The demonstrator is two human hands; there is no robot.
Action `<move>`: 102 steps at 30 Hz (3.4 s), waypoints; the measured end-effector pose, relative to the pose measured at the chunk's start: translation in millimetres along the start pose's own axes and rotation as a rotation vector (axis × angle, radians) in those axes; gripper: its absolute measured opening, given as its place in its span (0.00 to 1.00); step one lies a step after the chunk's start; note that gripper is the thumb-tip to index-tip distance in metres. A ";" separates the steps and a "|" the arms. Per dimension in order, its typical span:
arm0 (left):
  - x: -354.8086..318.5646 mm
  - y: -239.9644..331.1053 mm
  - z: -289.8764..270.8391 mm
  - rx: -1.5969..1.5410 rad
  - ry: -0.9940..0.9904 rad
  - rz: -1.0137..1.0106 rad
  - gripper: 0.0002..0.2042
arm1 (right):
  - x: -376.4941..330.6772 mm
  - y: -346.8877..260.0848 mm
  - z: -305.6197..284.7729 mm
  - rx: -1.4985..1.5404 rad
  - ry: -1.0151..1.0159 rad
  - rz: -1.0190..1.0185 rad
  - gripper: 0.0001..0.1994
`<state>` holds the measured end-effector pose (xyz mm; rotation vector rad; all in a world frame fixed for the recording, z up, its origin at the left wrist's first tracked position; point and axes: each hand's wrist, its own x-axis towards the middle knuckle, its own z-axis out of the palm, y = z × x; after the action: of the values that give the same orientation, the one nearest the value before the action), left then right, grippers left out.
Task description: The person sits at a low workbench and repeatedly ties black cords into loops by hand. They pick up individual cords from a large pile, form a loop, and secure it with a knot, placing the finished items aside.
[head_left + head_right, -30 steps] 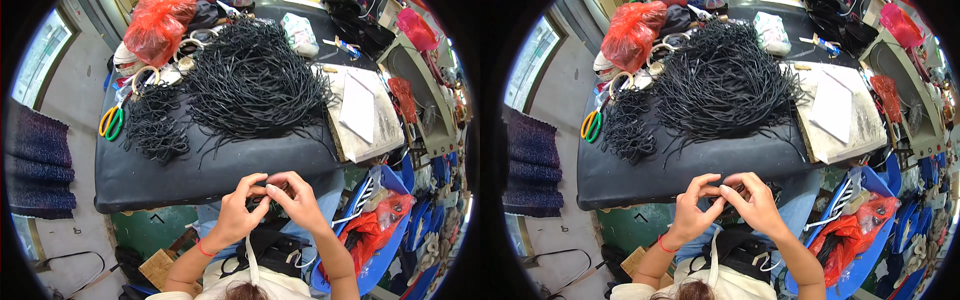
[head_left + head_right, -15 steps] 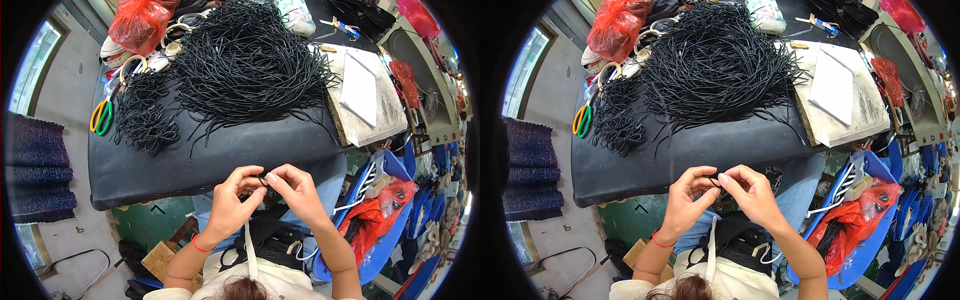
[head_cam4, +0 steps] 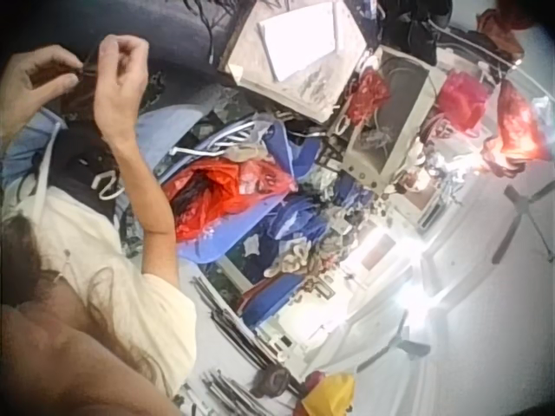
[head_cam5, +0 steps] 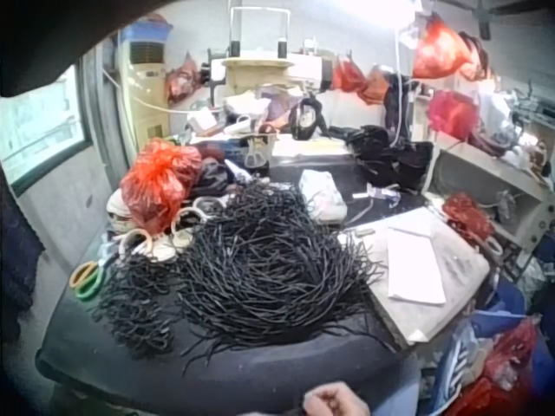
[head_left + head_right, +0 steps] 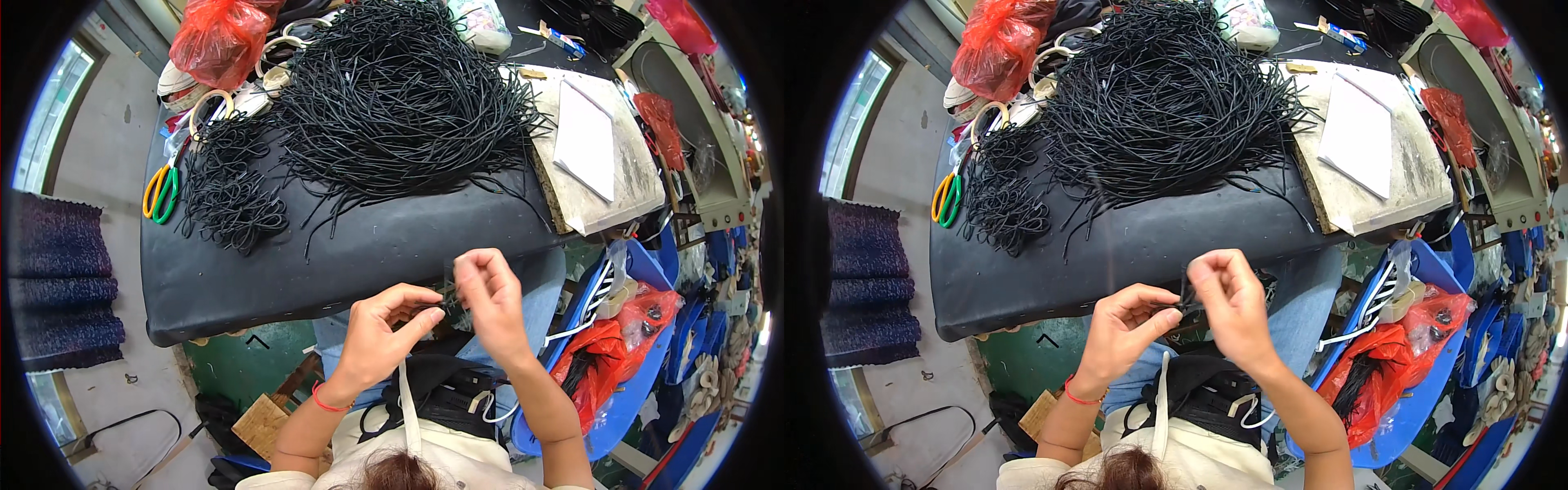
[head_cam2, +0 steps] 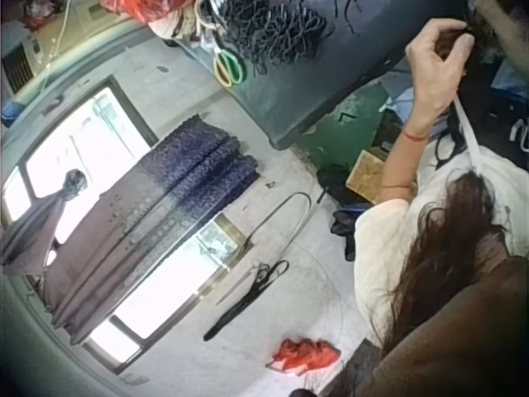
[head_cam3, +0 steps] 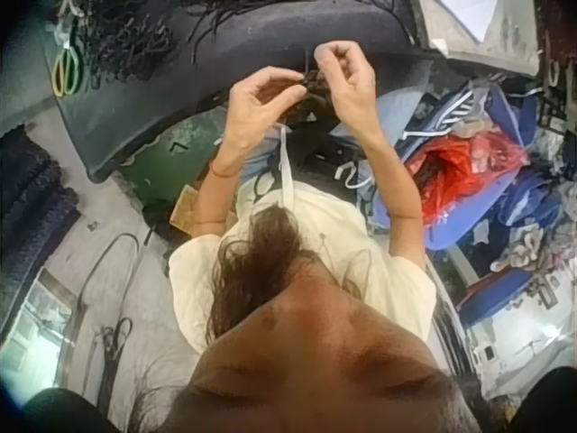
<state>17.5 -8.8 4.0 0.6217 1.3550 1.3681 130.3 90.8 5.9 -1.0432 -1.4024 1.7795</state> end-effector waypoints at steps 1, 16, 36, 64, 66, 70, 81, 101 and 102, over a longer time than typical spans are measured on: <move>1.0 0.8 -1.7 0.040 0.003 0.024 0.09 | 2.0 -3.8 -8.4 -0.056 -0.046 0.076 0.10; 3.3 0.3 -0.6 0.066 -0.148 -0.077 0.11 | -5.8 -2.5 -10.8 -0.116 -0.251 0.023 0.10; -10.7 -0.8 7.0 0.072 -0.089 0.031 0.12 | -0.7 2.8 -8.2 -0.147 -0.121 -0.060 0.14; 9.6 -4.5 -0.4 -0.156 0.044 0.028 0.06 | -7.3 -0.8 -19.2 -0.046 -0.345 0.081 0.09; 10.4 -3.5 -3.0 -0.206 0.013 -0.008 0.07 | -6.9 0.9 -21.7 -0.046 -0.364 0.089 0.09; 13.0 -5.0 -5.0 -0.266 0.028 0.051 0.07 | -7.7 -5.0 -16.4 0.114 -0.312 0.202 0.11; 25.5 8.5 -2.1 -0.380 0.007 0.046 0.09 | -19.1 -7.2 -0.5 -0.084 -0.176 -0.011 0.07; 12.7 -2.4 6.6 -0.351 -0.028 0.015 0.08 | 8.4 -13.1 0.9 0.113 -0.116 0.043 0.13; 14.3 -7.7 9.1 -0.363 0.055 0.080 0.08 | 9.0 -13.5 3.9 0.060 -0.022 -0.058 0.14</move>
<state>23.8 6.0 -5.4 0.3989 1.0938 1.6563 122.6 99.7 17.8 -0.9449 -1.3698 1.7849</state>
